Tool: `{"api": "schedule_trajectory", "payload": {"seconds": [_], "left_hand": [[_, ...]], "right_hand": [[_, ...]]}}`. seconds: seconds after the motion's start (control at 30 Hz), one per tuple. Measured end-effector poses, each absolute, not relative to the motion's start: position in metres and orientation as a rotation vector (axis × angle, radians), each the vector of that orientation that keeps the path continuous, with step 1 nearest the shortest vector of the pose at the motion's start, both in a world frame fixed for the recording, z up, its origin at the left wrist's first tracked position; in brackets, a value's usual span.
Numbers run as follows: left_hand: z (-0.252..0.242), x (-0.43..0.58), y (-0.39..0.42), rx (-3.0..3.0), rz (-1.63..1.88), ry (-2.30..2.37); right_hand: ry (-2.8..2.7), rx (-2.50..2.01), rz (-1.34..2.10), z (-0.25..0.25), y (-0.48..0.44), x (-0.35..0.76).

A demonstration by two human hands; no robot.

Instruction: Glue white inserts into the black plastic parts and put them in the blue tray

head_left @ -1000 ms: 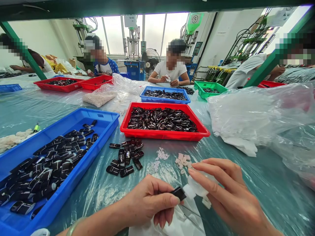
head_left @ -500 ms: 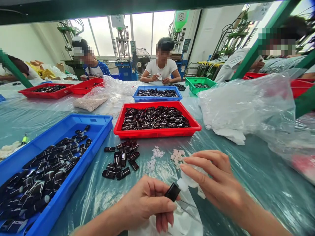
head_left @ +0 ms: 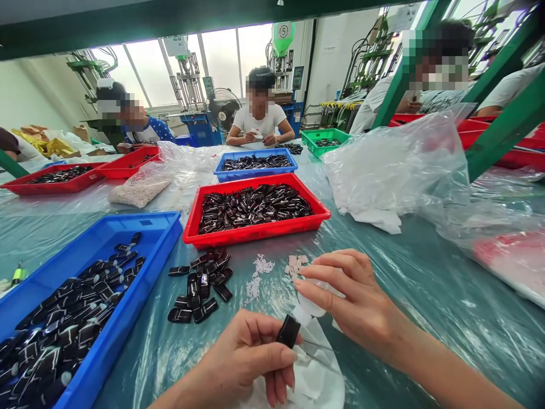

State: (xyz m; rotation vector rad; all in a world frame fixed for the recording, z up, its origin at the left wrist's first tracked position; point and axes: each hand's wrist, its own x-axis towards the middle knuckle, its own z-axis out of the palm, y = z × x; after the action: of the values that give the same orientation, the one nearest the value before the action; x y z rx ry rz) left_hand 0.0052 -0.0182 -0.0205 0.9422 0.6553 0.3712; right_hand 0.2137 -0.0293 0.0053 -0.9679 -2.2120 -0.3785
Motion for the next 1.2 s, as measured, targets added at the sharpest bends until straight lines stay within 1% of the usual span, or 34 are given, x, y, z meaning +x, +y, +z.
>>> {"api": "schedule_trajectory", "payload": {"seconds": [0.83,0.9,1.03,1.2], "left_hand": [[-0.021,0.008,-0.02,0.933,0.391,0.683],[-0.02,0.008,-0.019,0.928,0.43,0.685],[-0.015,0.006,-0.016,0.911,0.554,0.727],[-0.005,-0.002,-0.01,0.946,0.721,0.789]], "right_hand": [[-2.097,-0.989,-0.316,0.003,-0.026,0.21],[-2.055,-1.03,-0.266,0.001,-0.023,0.213],[-1.848,-1.244,-0.054,-0.007,-0.014,0.222],[-1.612,-1.44,0.059,-0.021,0.004,0.241]]}}
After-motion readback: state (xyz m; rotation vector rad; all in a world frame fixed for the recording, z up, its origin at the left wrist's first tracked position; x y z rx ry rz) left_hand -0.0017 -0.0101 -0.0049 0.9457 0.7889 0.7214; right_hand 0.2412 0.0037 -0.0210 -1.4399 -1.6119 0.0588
